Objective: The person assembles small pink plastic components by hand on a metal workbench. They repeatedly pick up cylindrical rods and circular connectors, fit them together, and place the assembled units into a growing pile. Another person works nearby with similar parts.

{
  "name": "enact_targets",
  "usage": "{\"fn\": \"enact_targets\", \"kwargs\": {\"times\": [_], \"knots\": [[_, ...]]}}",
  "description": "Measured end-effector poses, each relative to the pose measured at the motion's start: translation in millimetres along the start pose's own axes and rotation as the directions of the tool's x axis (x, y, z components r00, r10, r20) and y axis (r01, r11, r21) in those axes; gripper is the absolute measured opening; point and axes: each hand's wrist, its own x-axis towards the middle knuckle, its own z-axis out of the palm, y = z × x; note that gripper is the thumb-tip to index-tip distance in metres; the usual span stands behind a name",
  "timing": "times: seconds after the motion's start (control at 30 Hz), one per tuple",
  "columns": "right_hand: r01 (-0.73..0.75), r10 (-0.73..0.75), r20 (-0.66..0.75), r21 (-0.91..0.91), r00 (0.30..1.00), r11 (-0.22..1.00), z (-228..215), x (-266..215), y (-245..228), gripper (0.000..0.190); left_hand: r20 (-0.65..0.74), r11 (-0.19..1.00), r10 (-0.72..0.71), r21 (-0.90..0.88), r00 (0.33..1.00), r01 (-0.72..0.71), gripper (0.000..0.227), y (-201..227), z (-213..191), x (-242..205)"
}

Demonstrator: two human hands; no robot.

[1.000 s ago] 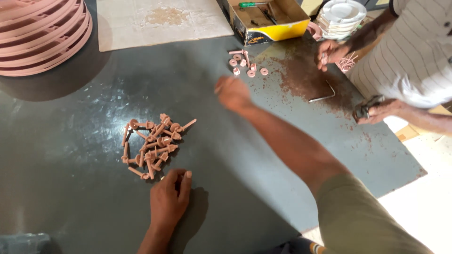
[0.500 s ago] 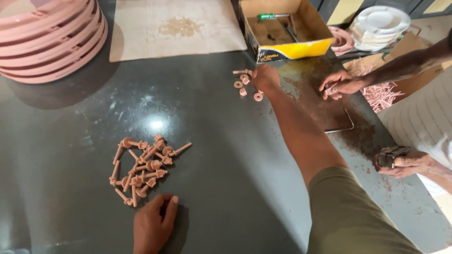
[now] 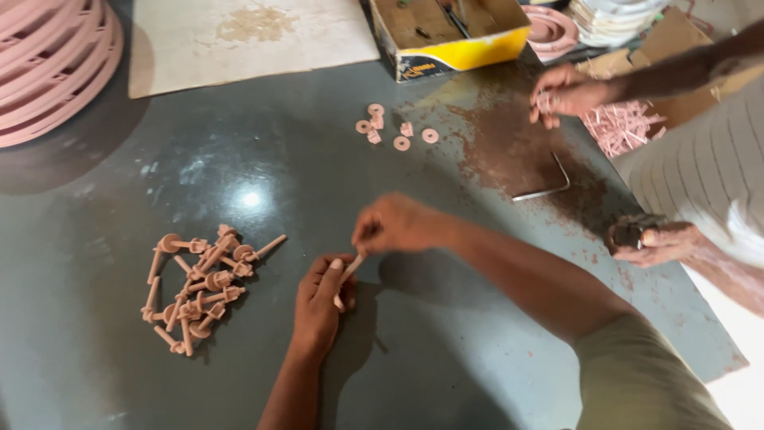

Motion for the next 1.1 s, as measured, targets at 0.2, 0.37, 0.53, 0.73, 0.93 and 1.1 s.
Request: {"fn": "enact_targets", "kwargs": {"times": [0.2,0.37,0.53,0.73,0.93,1.1], "knots": [[-0.320,-0.094,-0.554,-0.603,0.827,0.731,-39.2,33.4,60.6,0.034,0.037,0.997,0.033,0.069,0.999,-0.036,0.024,-4.9,-8.6,3.5],[-0.366,-0.027,-0.471,-0.720,0.882,0.590,-22.3,21.6,72.1,0.024,0.048,0.999,-0.016,-0.048,0.999,0.019,0.027,0.1,-10.5,8.3],[-0.243,-0.037,-0.485,-0.503,0.874,0.830,-9.3,-17.9,29.3,0.023,0.012,0.999,0.023,0.024,1.000,-0.023,0.028,0.4,-8.4,5.9],[0.077,0.027,-0.439,0.218,0.898,0.973,20.7,-46.0,-30.1,0.019,0.004,0.990,0.088,0.107,0.996,-0.088,0.025,2.2,-1.5,2.3],[0.080,0.030,-0.486,0.205,0.874,0.976,33.6,-50.7,-37.9,0.020,0.013,0.980,0.140,0.140,0.990,-0.141,0.025,3.6,0.6,-0.3],[0.112,-0.019,-0.456,0.178,0.890,0.978,47.0,-51.3,-39.1,0.018,0.022,0.974,0.107,0.198,0.994,-0.109,0.025,-2.1,4.3,-1.7]]}}
